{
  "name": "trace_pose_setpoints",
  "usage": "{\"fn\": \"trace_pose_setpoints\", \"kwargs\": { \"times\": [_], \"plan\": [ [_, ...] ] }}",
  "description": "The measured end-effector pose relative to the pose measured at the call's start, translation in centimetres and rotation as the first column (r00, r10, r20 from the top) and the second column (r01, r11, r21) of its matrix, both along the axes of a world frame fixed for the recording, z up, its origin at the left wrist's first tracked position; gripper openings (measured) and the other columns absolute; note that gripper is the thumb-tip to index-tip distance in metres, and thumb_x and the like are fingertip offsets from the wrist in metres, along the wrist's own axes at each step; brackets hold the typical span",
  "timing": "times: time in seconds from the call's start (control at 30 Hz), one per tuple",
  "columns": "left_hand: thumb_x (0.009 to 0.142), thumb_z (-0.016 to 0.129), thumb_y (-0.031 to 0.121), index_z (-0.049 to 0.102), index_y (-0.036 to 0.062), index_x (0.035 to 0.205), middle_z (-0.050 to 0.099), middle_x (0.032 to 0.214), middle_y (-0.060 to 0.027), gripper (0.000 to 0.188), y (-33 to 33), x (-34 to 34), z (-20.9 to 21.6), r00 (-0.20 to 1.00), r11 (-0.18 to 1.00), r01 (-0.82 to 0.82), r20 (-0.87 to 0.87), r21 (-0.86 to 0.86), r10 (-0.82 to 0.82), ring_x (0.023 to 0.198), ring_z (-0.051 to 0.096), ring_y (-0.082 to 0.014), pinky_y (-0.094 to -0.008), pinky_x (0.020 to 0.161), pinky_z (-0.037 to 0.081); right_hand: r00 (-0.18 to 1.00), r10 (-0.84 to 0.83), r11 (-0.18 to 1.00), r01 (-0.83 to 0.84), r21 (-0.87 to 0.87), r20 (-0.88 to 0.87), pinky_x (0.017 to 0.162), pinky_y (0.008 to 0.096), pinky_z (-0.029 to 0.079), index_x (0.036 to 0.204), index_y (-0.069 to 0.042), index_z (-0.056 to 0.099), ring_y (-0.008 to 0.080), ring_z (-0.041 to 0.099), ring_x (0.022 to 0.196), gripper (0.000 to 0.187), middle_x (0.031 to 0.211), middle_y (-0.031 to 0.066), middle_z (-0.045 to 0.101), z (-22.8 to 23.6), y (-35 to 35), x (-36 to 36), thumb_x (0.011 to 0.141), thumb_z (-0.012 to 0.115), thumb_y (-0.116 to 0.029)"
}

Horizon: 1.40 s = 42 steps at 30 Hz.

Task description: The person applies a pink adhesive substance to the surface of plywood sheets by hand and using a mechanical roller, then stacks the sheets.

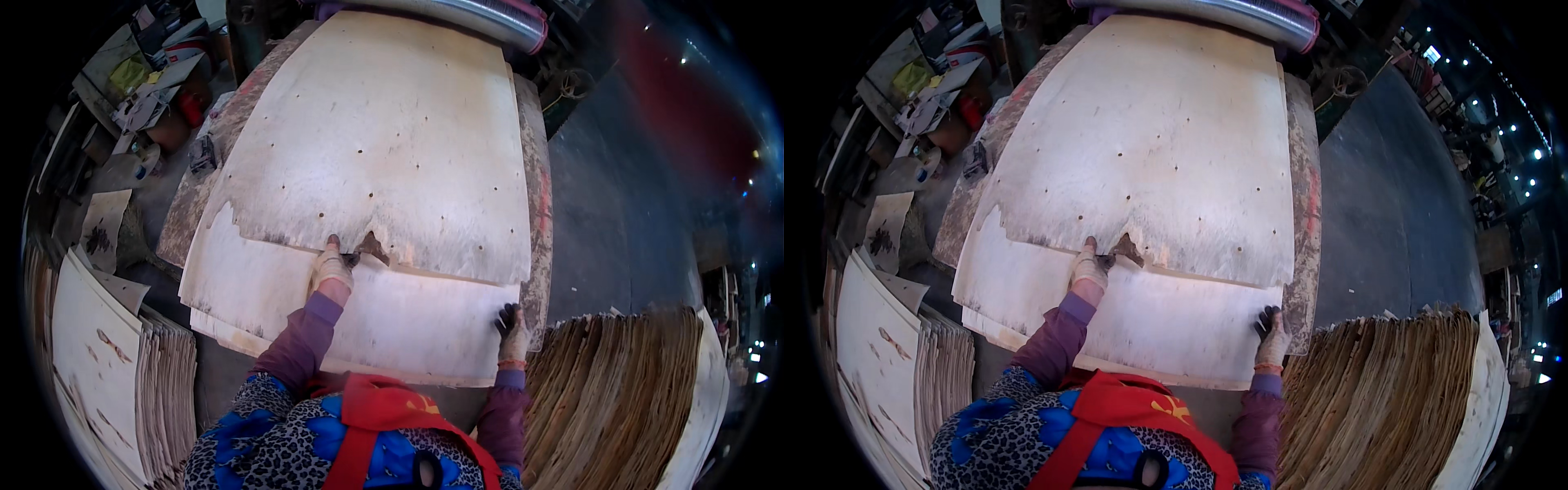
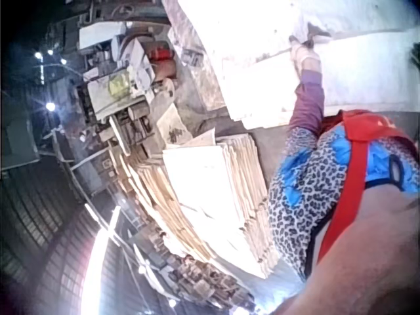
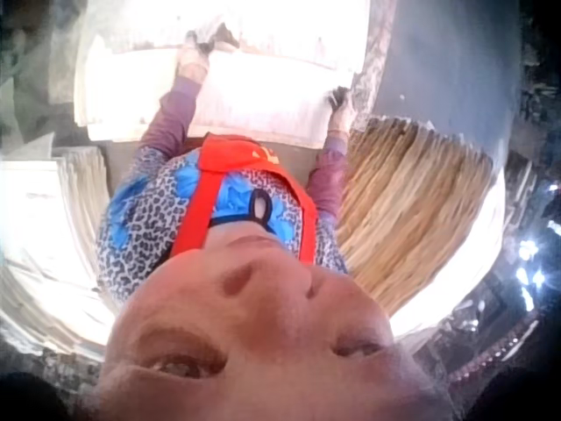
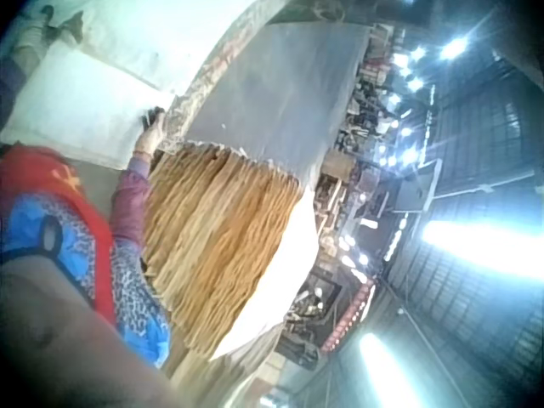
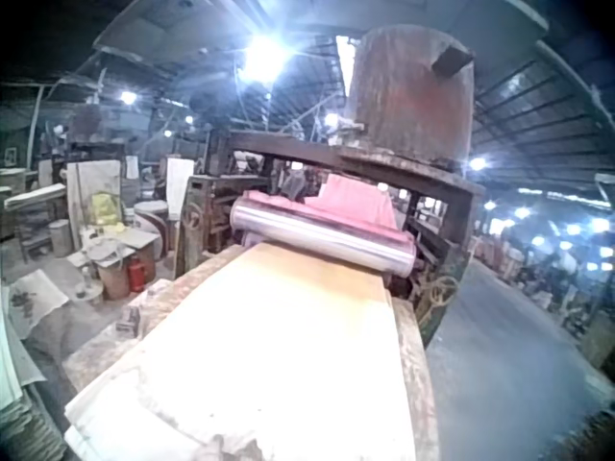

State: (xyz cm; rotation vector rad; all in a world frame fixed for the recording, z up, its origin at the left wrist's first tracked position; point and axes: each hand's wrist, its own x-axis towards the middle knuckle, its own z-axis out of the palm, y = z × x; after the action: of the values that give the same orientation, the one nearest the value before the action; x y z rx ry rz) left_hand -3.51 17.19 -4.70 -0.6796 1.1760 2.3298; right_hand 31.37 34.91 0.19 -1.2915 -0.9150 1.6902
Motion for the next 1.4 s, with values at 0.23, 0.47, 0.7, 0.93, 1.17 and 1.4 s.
{"fn": "trace_pose_setpoints", "kwargs": {
  "times": [0.23,0.47,0.7,0.93,1.17,1.4],
  "plan": [
    [0.085,0.052,0.024,0.049,-0.0031,0.112,0.054,0.108,-0.0158,0.039,7.5,-6.5,-0.4,0.988,0.999,0.052,-0.145,-0.013,-0.053,0.098,0.051,-0.0267,-0.0368,0.083,0.043,0.997,0.001,0.997,0.005,0.083,-0.072,0.079,0.0364,0.045,0.116,-0.002,0.051,0.0221,0.055,0.096,0.039,0.111,0.0115,0.057,1.4,1.1,-2.9,0.086,0.052,-0.027],
    [0.091,0.037,0.03,0.053,0.0049,0.097,0.058,0.104,-0.0192,0.031,11.8,-13.4,6.5,0.932,0.93,0.361,-0.066,0.074,-0.356,0.095,0.056,-0.0363,-0.0508,0.081,0.044,0.938,-0.302,0.938,0.261,0.23,0.169,0.079,0.0292,0.044,0.108,0.003,0.056,0.0178,0.056,0.091,0.027,0.106,0.0085,0.059,2.3,-2.4,3.2,0.084,0.049,-0.008],
    [0.09,0.039,0.022,0.037,-0.0037,0.123,0.044,0.123,-0.0216,0.042,2.7,-1.2,5.8,0.757,0.801,0.598,-0.353,0.034,-0.55,0.114,0.043,-0.0325,-0.0427,0.098,0.035,0.836,-0.211,0.971,0.118,0.21,0.507,0.081,0.0244,0.042,0.108,0.004,0.057,0.0157,0.056,0.089,0.037,0.099,0.0092,0.061,-3.0,-7.1,12.9,0.072,0.045,0.001],
    [0.088,0.05,0.028,0.042,0.0002,0.122,0.051,0.116,-0.0186,0.045,-7.5,8.2,2.9,0.727,0.748,0.663,-0.227,-0.01,-0.648,0.102,0.053,-0.028,-0.0396,0.088,0.042,0.523,-0.145,0.913,-0.257,0.317,0.84,0.089,0.0316,0.038,0.097,-0.008,0.066,0.0248,0.05,0.101,0.028,0.109,0.0143,0.055,-4.1,-8.4,13.6,0.071,0.056,-0.014],
    [0.086,0.052,0.027,0.055,0.0036,0.106,0.063,0.093,-0.0132,0.031,-13.1,12.3,2.8,0.812,0.807,0.544,-0.1,-0.231,-0.575,0.077,0.062,-0.0227,-0.0342,0.068,0.049,0.411,-0.229,0.823,-0.402,0.401,0.883,0.092,0.0382,0.033,0.098,-0.004,0.063,0.0317,0.041,0.108,0.043,0.118,0.0195,0.046,-2.6,-9.3,12.5,0.067,0.068,-0.033],
    [0.08,0.048,0.056,0.055,0.0015,0.098,0.063,0.087,-0.0172,0.058,-19.5,13.6,3.8,0.746,0.601,0.66,0.3,-0.451,-0.594,0.072,0.063,-0.0241,-0.0341,0.06,0.049,0.993,-0.026,0.929,0.066,0.364,-0.113,0.07,0.0249,0.042,0.078,-0.008,0.052,0.0114,0.051,0.075,0.007,0.079,-0.0001,0.053,10.4,-11.7,6.3,0.079,0.059,-0.008]
  ]
}}
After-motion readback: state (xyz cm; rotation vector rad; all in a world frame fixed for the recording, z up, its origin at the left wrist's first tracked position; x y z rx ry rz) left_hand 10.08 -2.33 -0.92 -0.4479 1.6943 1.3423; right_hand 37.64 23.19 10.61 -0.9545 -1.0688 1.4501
